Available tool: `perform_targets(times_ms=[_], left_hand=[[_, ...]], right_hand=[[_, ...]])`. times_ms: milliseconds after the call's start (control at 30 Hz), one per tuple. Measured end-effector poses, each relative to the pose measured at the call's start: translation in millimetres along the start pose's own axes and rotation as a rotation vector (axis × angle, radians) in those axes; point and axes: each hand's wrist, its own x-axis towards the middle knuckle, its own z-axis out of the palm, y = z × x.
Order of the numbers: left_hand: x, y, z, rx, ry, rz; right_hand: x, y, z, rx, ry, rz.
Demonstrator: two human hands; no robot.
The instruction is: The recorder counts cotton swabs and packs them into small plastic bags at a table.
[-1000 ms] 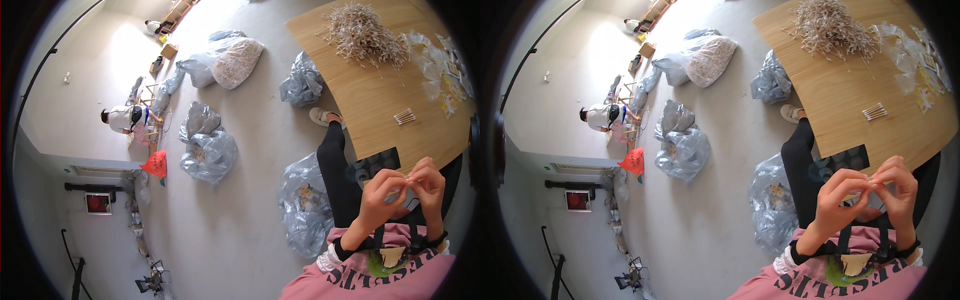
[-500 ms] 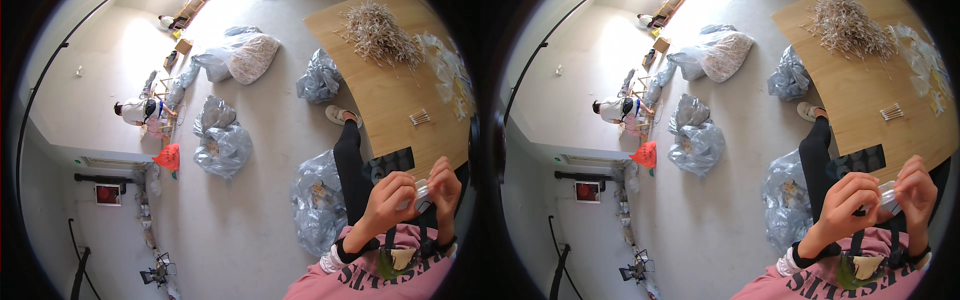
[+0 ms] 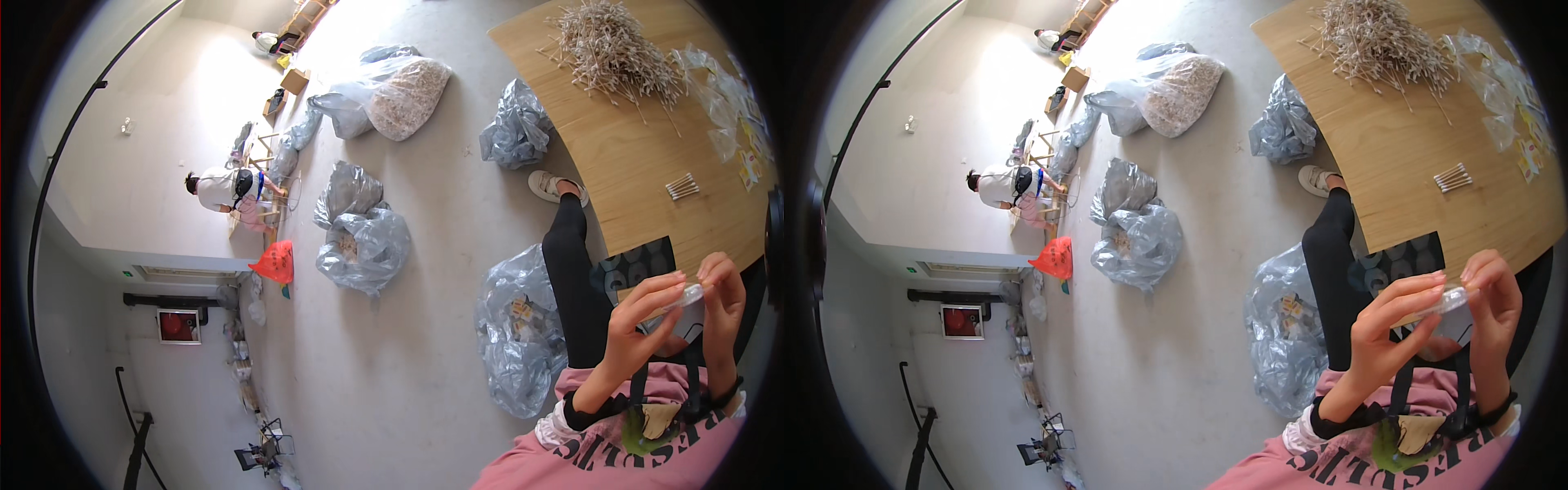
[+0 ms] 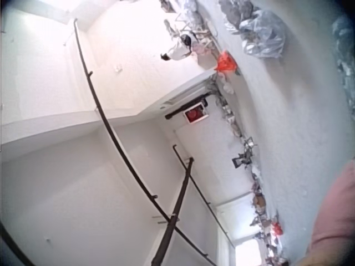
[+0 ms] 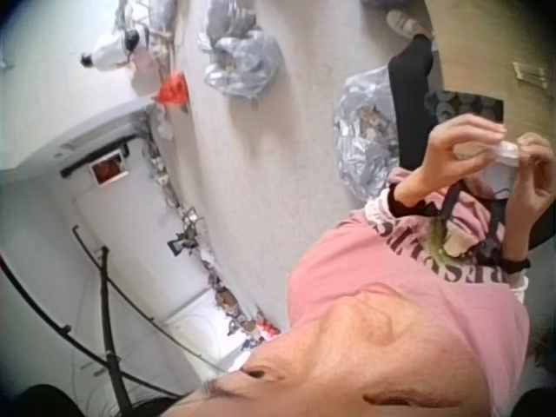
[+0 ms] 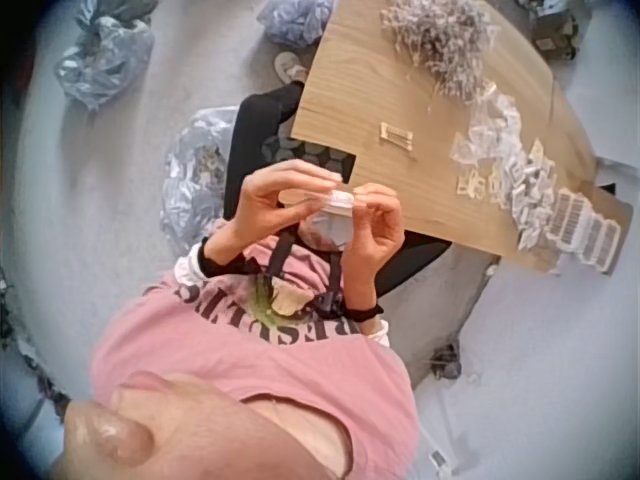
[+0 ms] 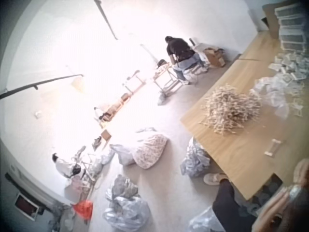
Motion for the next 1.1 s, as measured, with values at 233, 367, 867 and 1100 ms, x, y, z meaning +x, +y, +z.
perform_targets(times_ms=[233, 367, 867, 1100], left_hand=[[1, -45, 13, 0.139, -0.030, -0.137], [7, -69, 30, 0.277, -0.058, 0.052], [-11, -113, 34, 0.055, -0.072, -0.171], [-23, -114, 39, 0.105, -0.046, -0.103]], right_hand=[[2, 40, -34, 0.000, -0.040, 0.100], [2, 55, -58, -0.092, -0.087, 0.142], [0, 75, -69, -0.100, -0.023, 0.198], [-7, 86, -76, -0.179, -0.014, 0.145]])
